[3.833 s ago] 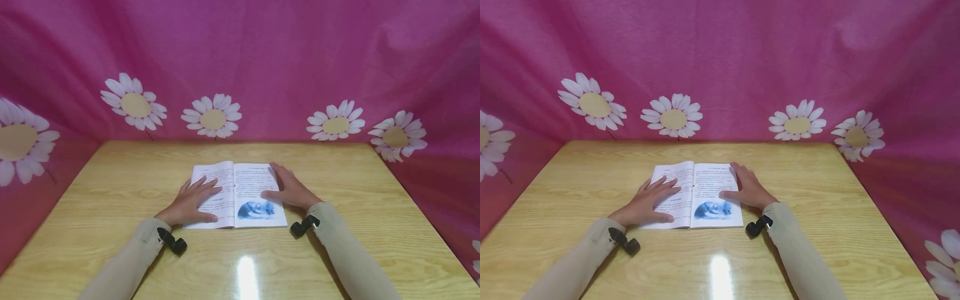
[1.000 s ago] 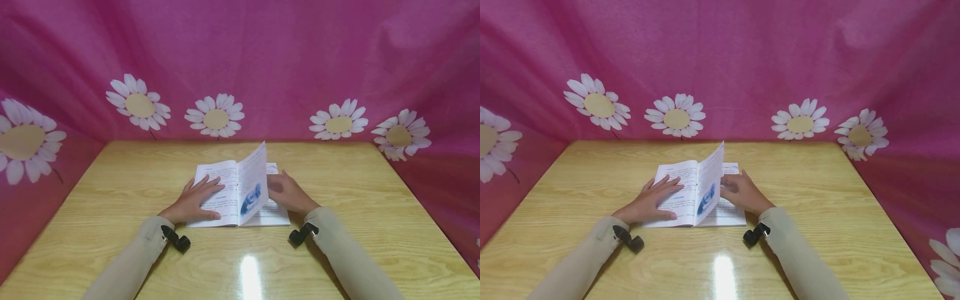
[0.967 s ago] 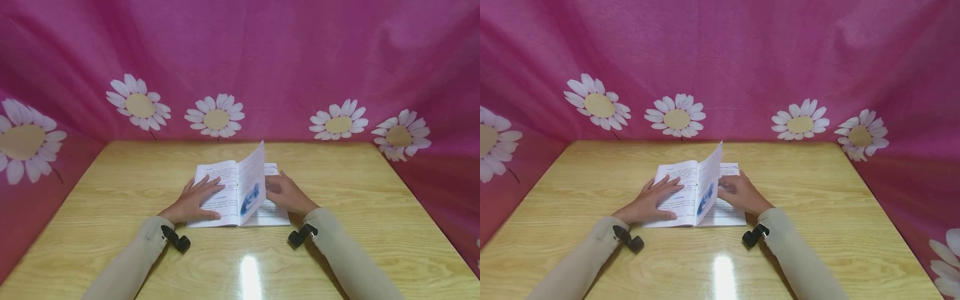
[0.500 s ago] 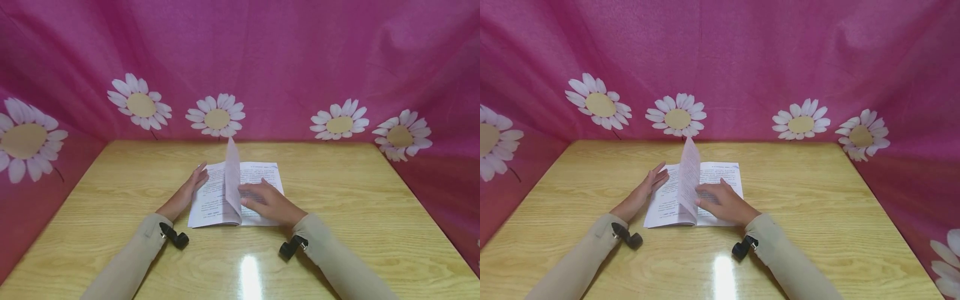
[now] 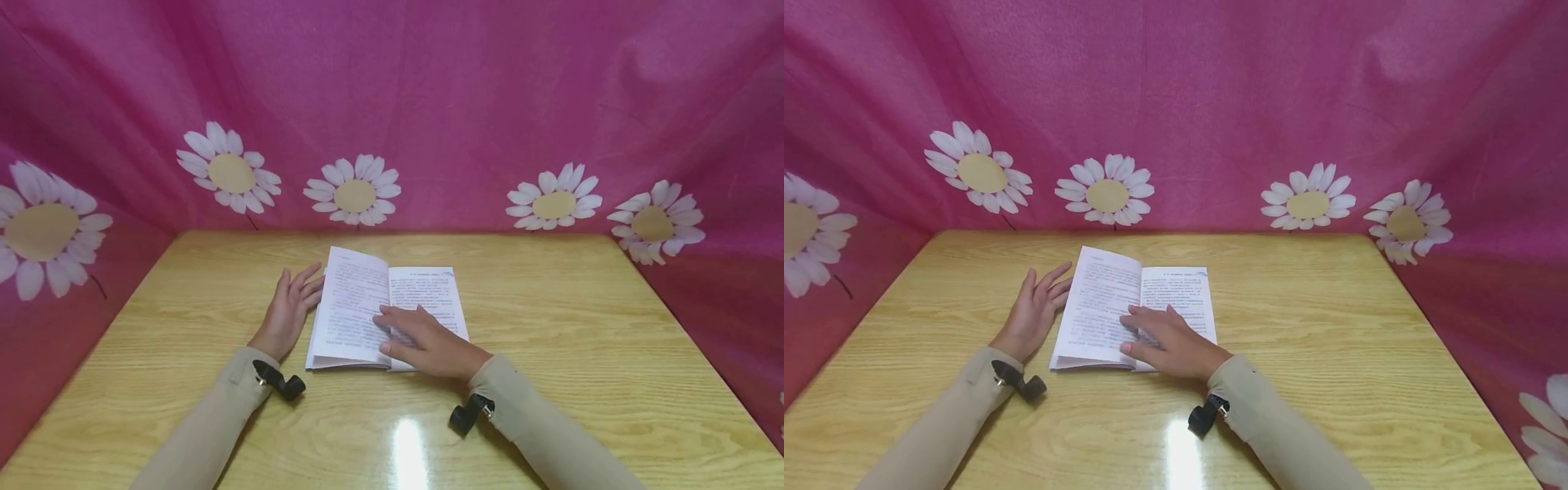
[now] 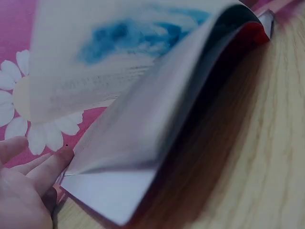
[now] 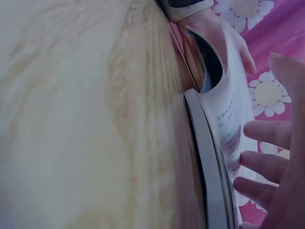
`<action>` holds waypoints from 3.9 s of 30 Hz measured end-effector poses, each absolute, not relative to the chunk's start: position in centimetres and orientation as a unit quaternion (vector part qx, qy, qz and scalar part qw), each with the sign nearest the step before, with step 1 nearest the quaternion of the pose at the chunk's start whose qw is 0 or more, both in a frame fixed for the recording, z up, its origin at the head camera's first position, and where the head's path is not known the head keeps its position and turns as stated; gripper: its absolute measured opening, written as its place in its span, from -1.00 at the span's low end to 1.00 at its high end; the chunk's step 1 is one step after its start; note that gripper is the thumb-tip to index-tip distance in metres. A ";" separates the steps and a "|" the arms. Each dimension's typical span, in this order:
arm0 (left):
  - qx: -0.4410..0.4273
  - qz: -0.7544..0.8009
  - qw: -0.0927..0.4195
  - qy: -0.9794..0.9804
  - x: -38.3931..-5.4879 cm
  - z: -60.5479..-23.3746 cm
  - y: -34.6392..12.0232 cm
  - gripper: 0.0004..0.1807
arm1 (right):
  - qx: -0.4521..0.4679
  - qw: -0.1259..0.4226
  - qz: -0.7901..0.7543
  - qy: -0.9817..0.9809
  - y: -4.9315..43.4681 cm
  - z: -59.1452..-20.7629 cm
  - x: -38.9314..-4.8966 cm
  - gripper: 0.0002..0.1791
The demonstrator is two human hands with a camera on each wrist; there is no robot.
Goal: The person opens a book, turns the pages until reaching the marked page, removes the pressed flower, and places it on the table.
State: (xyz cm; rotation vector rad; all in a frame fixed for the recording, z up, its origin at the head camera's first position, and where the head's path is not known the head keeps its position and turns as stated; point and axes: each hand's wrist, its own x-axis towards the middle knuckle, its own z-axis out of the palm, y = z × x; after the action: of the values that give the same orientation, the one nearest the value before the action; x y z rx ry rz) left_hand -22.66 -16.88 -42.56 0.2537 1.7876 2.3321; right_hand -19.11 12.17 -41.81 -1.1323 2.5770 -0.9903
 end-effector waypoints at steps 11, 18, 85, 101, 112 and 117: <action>0.084 0.820 0.062 0.563 -22.7 -42.7 -17.0 -0.17 | -0.388 0.079 -0.281 0.874 12.0 -41.7 -19.0 -0.36; 0.098 0.820 0.051 0.561 -22.7 -42.8 -17.0 -0.19 | -0.385 0.082 -0.272 0.878 11.7 -41.7 -18.8 -0.35; 0.294 0.233 0.050 0.926 -21.6 -43.5 -14.3 0.07 | -0.233 0.042 -0.336 0.912 17.5 -41.6 -24.3 -0.05; 0.286 0.233 0.050 0.928 -21.5 -43.5 -14.2 0.08 | -0.194 0.051 -0.323 0.925 19.7 -43.3 -25.3 0.16; 0.297 0.236 0.048 0.924 -21.4 -43.4 -14.3 0.07 | -0.192 0.042 -0.288 0.937 19.4 -43.8 -24.9 0.13; 0.288 0.235 0.056 0.927 -21.3 -43.7 -14.3 0.07 | -0.189 0.041 -0.283 0.939 19.4 -44.2 -24.8 0.13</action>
State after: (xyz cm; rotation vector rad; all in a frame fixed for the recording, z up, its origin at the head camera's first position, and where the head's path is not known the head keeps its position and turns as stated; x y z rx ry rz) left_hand -21.26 -14.28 -43.66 0.8729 2.8122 0.7140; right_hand -24.76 19.38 -44.22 -0.5800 2.8759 -0.8656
